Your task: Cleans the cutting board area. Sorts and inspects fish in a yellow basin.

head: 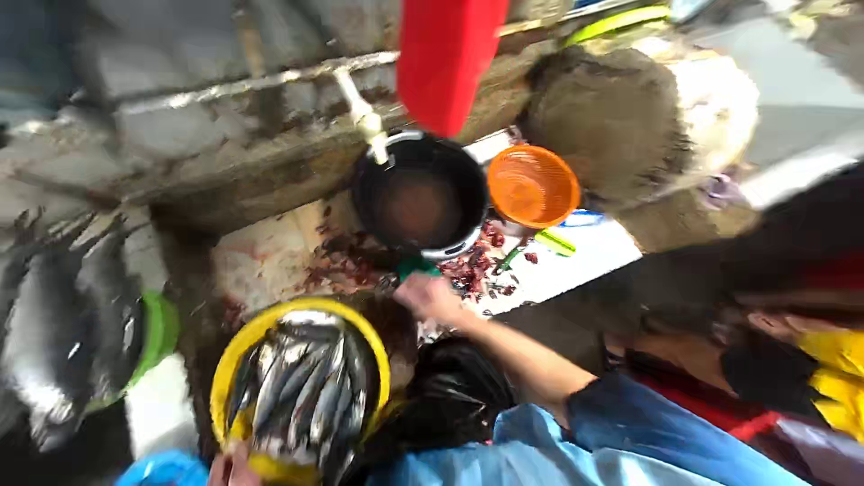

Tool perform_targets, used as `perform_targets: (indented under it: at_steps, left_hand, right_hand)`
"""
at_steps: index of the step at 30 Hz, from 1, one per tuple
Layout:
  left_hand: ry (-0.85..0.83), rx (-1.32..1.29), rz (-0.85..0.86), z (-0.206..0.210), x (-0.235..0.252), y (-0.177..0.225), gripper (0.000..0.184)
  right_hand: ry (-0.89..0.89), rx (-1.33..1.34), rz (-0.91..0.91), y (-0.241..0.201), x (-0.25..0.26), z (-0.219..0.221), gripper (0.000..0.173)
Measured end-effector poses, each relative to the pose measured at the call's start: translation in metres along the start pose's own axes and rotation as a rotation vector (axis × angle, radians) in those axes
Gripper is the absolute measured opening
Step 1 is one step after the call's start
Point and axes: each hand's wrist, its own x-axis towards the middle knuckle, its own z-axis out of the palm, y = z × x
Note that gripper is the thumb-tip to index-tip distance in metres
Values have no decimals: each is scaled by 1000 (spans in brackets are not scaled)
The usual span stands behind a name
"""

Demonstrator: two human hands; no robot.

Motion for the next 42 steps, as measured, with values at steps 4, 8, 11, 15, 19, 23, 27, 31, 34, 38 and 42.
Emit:
perform_targets:
  at_steps: [4,8,11,15,19,23,27,31,34,38,42]
  left_hand:
    - [128,149,148,-30,-9,25,48]
    - [126,496,398,-24,-24,78,41]
    - [-96,529,482,12,-16,96,36]
    - [-209,613,544,45,10,99,36]
    - [-404,763,440,59,28,104,42]
    - [-529,872,387,71,19,103,49]
    - [-452,752,463,64,9,103,47]
    - [-278,356,498,38,4,96,44]
    - [-217,58,403,19,4,80,40]
    - [-252,-449,181,-2,6,67,27]
    - [-321,-404,56,-6,16,90,23]
  right_hand:
    - [404,-532,328,152,58,-137,72]
    - [118,-713,584,247,68,-193,82]
    - [136,-827,501,265,68,-199,52]
    - [473,-566,315,216,49,-199,53]
    - [640,-282,-89,129,-20,-175,42]
    - [602,-528,-581,79,-78,-116,24]
    - [489,-437,-820,22,-56,-25,23]
    - [318,-476,-803,-8,31,59,14]
    - [155,-564,-742,-21,93,106,18]
    - [-254,-753,-481,-23,138,141,25]
    - [-396,-693,-346,-30,123,147,40]
